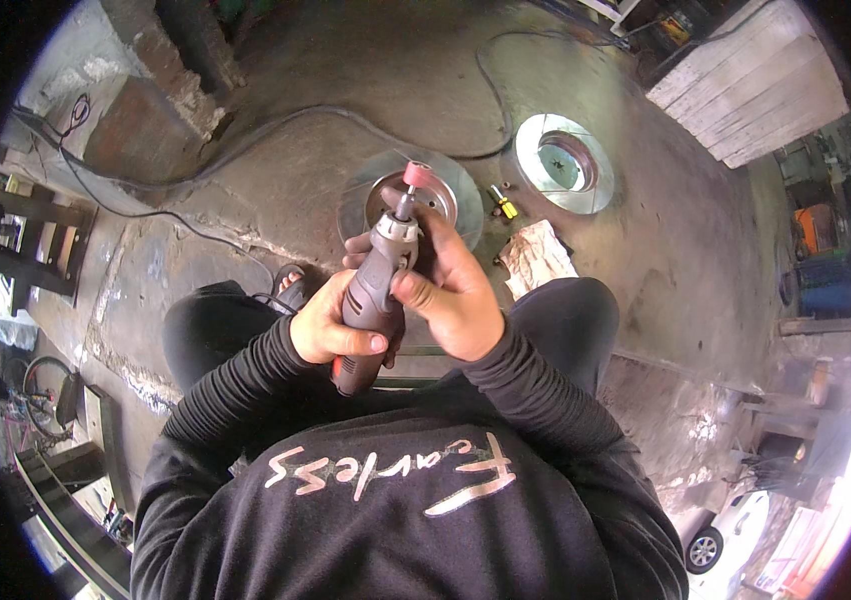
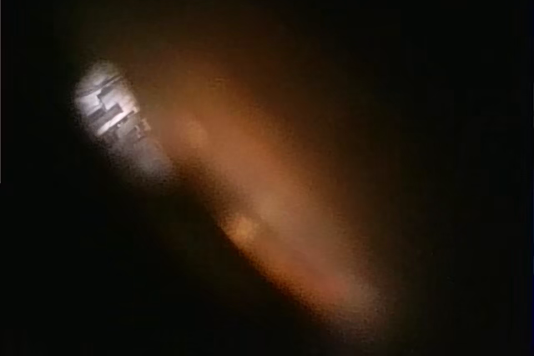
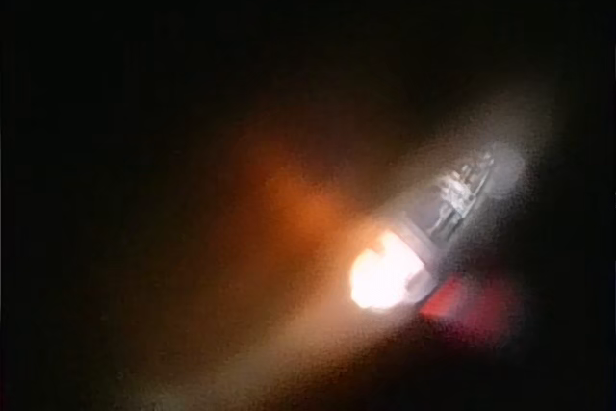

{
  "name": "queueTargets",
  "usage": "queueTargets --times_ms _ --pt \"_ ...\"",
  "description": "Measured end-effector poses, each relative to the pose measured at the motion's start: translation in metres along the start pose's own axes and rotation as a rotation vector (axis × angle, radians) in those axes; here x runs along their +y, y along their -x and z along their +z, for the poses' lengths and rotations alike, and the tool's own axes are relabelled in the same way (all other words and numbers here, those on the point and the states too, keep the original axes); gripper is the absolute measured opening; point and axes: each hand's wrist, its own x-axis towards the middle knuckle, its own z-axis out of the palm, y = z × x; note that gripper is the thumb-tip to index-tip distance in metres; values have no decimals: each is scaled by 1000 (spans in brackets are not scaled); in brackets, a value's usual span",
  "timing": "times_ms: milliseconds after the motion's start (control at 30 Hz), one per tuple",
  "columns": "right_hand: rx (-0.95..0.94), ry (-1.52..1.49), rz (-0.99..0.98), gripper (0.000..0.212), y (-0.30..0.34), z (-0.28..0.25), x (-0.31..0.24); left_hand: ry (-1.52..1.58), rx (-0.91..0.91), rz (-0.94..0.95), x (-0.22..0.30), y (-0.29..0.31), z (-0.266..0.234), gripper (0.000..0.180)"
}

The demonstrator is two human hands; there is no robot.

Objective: The person uses a rotary tool to grind the surface of a brake disc, then removes the grinding bit with a screwdriver and replaces it with a different bit before continuing to work on the disc.

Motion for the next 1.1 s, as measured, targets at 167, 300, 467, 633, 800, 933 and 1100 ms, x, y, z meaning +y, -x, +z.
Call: queueTargets --times_ms 167,300,467,633,800,933,1100 --pt "43 81 -218 72 9 -1 22 -76 111 17 7 2 12 35" --pt "247 -22 -237 50 8 -11 28 -373 217 77 -3 -14 14 49" --pt "164 -347 -193 42 12 -12 37 -336 232 71 -11 -13 22 53" --pt "247 54 -129 68 20 -40 44 -414 306 80 -33 -26 4 57" --pt "333 543 44 58 72 -76 21 -568 353 63 -37 -64 -17 62" --pt "457 1120 -62 54 133 -93 -36 -1246 372 -54 -18 -96 -54 83" --pt "674 1497 -23 45 168 -108 -81 -1370 357 -238 -20 -130 -81 79"
